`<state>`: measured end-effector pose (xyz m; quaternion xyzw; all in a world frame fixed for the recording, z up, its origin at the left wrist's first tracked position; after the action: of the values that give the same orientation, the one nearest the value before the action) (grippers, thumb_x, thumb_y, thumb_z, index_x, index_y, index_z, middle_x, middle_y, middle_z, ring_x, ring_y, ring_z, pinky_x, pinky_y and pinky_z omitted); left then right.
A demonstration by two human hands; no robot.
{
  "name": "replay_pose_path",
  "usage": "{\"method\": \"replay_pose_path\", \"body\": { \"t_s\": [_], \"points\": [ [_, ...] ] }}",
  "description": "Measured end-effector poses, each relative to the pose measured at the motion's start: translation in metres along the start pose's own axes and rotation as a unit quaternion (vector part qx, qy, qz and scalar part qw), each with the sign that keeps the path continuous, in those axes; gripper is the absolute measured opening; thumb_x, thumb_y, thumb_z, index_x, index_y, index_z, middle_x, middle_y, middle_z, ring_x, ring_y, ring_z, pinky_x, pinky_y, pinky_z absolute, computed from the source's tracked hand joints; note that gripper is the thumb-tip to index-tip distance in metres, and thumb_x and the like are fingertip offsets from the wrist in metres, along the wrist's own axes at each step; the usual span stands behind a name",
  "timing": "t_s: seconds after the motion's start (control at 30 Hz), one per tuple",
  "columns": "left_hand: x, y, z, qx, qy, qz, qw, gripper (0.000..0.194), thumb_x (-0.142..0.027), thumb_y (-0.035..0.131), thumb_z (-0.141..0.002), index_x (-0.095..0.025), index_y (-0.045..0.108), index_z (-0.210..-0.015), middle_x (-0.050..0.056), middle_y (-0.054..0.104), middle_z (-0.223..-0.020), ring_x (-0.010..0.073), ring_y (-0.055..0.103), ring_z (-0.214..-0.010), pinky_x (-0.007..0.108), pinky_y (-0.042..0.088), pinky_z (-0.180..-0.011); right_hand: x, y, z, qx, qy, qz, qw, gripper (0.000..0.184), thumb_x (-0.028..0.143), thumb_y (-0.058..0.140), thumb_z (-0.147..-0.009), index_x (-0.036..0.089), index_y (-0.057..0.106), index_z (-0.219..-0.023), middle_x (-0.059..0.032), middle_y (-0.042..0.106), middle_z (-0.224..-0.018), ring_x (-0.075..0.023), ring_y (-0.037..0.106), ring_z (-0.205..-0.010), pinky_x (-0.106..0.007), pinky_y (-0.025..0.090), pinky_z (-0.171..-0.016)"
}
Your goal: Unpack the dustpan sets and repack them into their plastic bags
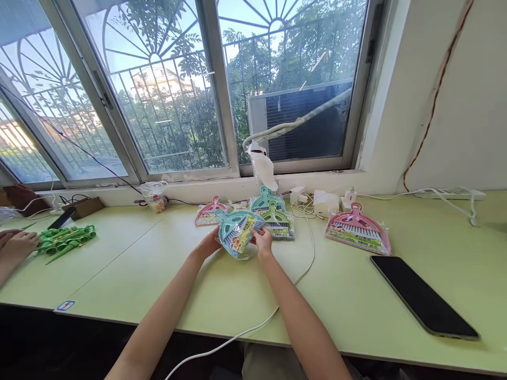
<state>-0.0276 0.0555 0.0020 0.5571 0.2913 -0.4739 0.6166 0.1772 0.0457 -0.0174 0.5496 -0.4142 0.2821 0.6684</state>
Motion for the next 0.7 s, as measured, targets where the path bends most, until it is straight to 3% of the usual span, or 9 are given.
{"method": "replay_pose_path", "body": {
  "t_s": [0.13,0.33,0.43,0.57,0.63,0.7],
  "points": [
    [-0.004,-0.014,-0.011,-0.127,0.025,-0.014,0.992,0.015,-0.023,0.055,-0.089,-0.013,0.066,-0.088,0.002,0.063,-0.061,0.0123,0.056,-0.052,0.024,0.044,-0.054,0.002,0.002,0.004,-0.001,0.001,-0.002,1.0,0.033,0.023,0.081,-0.057,0.018,0.065,-0.086,-0.0028,0.073,-0.074,-0.0184,0.068,-0.058,-0.031,0.058,-0.056],
    [-0.016,-0.026,-0.013,-0.209,0.081,-0.015,0.974,0.014,-0.024,0.06,-0.084,-0.015,0.068,-0.091,0.002,0.068,-0.071,0.0108,0.059,-0.054,0.022,0.045,-0.057,0.007,0.015,0.014,0.025,-0.014,0.006,1.0,0.028,0.024,0.076,-0.059,0.017,0.065,-0.084,-0.0032,0.073,-0.074,-0.0179,0.067,-0.058,-0.03,0.058,-0.054],
    [-0.022,-0.04,-0.01,-0.274,0.096,-0.01,0.957,0.015,-0.024,0.055,-0.086,-0.015,0.065,-0.092,0.003,0.066,-0.07,0.0121,0.062,-0.054,0.023,0.047,-0.057,0.009,0.013,0.014,0.003,-0.026,0.018,0.999,0.024,0.024,0.073,-0.061,0.017,0.065,-0.083,-0.0038,0.074,-0.074,-0.0162,0.065,-0.055,-0.027,0.054,-0.049],
    [-0.035,-0.071,0.002,-0.386,0.139,-0.002,0.912,0.023,-0.024,0.04,-0.089,-0.017,0.057,-0.103,0.002,0.063,-0.069,0.0106,0.058,-0.051,0.02,0.044,-0.054,0.012,0.003,0.007,-0.018,-0.019,0.022,0.999,0.025,0.023,0.073,-0.06,0.018,0.065,-0.084,-0.0043,0.074,-0.072,-0.0166,0.065,-0.056,-0.025,0.052,-0.047],
    [-0.041,-0.084,0.009,-0.411,0.165,-0.017,0.897,0.029,-0.027,0.035,-0.089,-0.018,0.054,-0.11,0.003,0.065,-0.075,0.0112,0.058,-0.054,0.021,0.044,-0.055,0.014,-0.001,0.003,-0.022,-0.019,0.016,0.999,0.027,0.023,0.075,-0.059,0.018,0.064,-0.084,-0.0046,0.074,-0.072,-0.0181,0.067,-0.058,-0.027,0.053,-0.048],
    [-0.043,-0.088,0.013,-0.378,0.191,-0.05,0.905,0.034,-0.031,0.036,-0.088,-0.019,0.051,-0.117,0.006,0.068,-0.086,0.0145,0.063,-0.064,0.024,0.046,-0.059,0.015,-0.003,0.001,-0.024,-0.023,-0.001,0.999,0.028,0.023,0.076,-0.058,0.018,0.064,-0.083,-0.005,0.074,-0.072,-0.0194,0.068,-0.06,-0.028,0.055,-0.05]
  ]
}}
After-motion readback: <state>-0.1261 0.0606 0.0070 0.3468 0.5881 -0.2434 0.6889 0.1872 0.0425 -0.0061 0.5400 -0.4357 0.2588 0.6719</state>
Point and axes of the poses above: each hand's wrist, its own z-axis away from the middle knuckle, its own y-axis out of the palm, x = y × z, the point moved 3 cm from there along -z, towards the middle knuckle
